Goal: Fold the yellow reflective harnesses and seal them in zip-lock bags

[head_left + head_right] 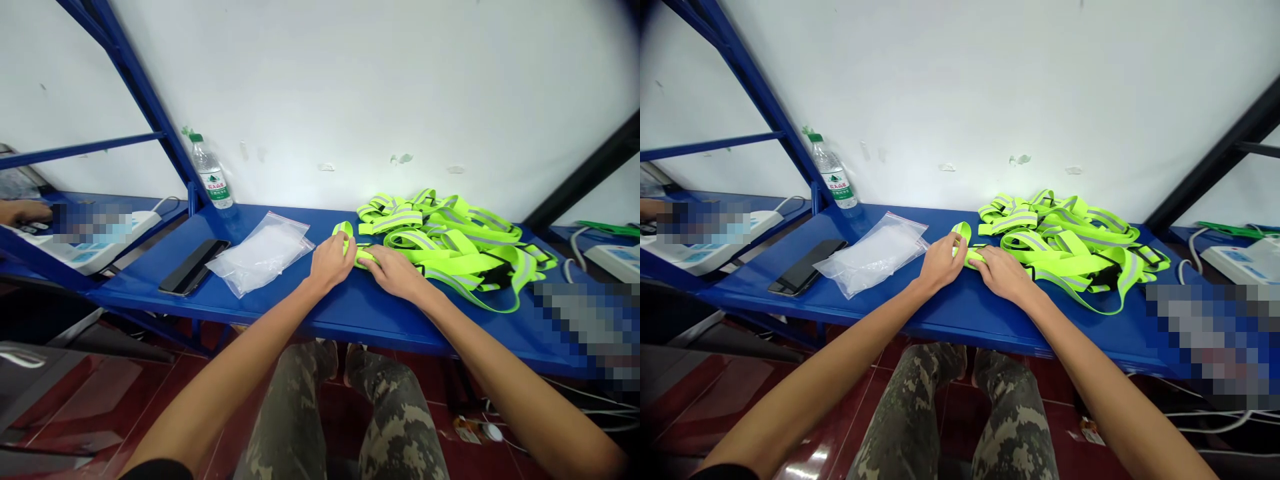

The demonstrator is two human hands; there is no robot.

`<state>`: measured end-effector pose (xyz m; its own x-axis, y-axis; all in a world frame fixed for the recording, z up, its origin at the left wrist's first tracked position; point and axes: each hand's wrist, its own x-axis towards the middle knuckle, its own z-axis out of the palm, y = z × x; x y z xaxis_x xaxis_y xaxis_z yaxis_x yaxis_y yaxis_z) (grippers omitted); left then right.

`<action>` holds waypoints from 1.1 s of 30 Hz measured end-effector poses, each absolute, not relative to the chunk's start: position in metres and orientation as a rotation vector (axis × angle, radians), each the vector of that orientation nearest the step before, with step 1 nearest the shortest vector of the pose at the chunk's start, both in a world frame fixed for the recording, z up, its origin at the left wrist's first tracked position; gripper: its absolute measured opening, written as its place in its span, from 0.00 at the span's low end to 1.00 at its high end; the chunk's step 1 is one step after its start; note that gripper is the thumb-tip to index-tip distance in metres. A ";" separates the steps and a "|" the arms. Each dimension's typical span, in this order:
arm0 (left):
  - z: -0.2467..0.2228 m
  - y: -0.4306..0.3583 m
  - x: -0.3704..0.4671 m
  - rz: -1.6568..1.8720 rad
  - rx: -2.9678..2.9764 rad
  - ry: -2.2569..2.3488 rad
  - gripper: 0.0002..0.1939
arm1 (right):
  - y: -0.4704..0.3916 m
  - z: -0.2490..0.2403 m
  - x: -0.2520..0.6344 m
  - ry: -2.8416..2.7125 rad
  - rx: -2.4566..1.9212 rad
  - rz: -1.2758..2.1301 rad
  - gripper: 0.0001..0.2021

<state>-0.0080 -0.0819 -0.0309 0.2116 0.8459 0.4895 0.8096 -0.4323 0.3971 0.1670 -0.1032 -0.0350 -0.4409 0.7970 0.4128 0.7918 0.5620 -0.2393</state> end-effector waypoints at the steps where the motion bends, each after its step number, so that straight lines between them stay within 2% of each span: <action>1: -0.030 -0.081 -0.006 1.009 2.406 1.693 0.17 | -0.103 -0.035 0.166 -2.282 -1.299 0.025 0.18; 7: -0.026 -0.069 0.000 0.927 2.409 1.871 0.25 | -0.099 -0.035 0.163 -2.090 -1.420 0.122 0.14; 13: -0.026 -0.061 0.002 0.957 2.356 1.899 0.29 | -0.083 -0.041 0.163 -2.007 -1.287 -0.026 0.18; 17: -0.025 -0.057 0.006 0.982 2.238 1.898 0.28 | -0.079 -0.043 0.161 -1.947 -1.400 -0.055 0.17; 21: -0.028 -0.052 0.007 1.037 2.150 1.847 0.23 | -0.077 -0.040 0.160 -1.936 -1.489 -0.061 0.15; 28: -0.031 -0.048 0.013 1.134 1.971 1.880 0.15 | -0.067 -0.033 0.159 -2.012 -1.544 -0.202 0.18; 33: -0.030 -0.041 0.014 1.053 1.850 1.898 0.22 | -0.069 -0.033 0.156 -2.165 -1.360 -0.516 0.21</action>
<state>0.0139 -0.0407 -0.0299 -0.1343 0.9508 0.2793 0.7400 -0.0912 0.6664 0.1563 -0.0692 -0.0329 -0.3553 0.7047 0.6141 0.9060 0.4213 0.0408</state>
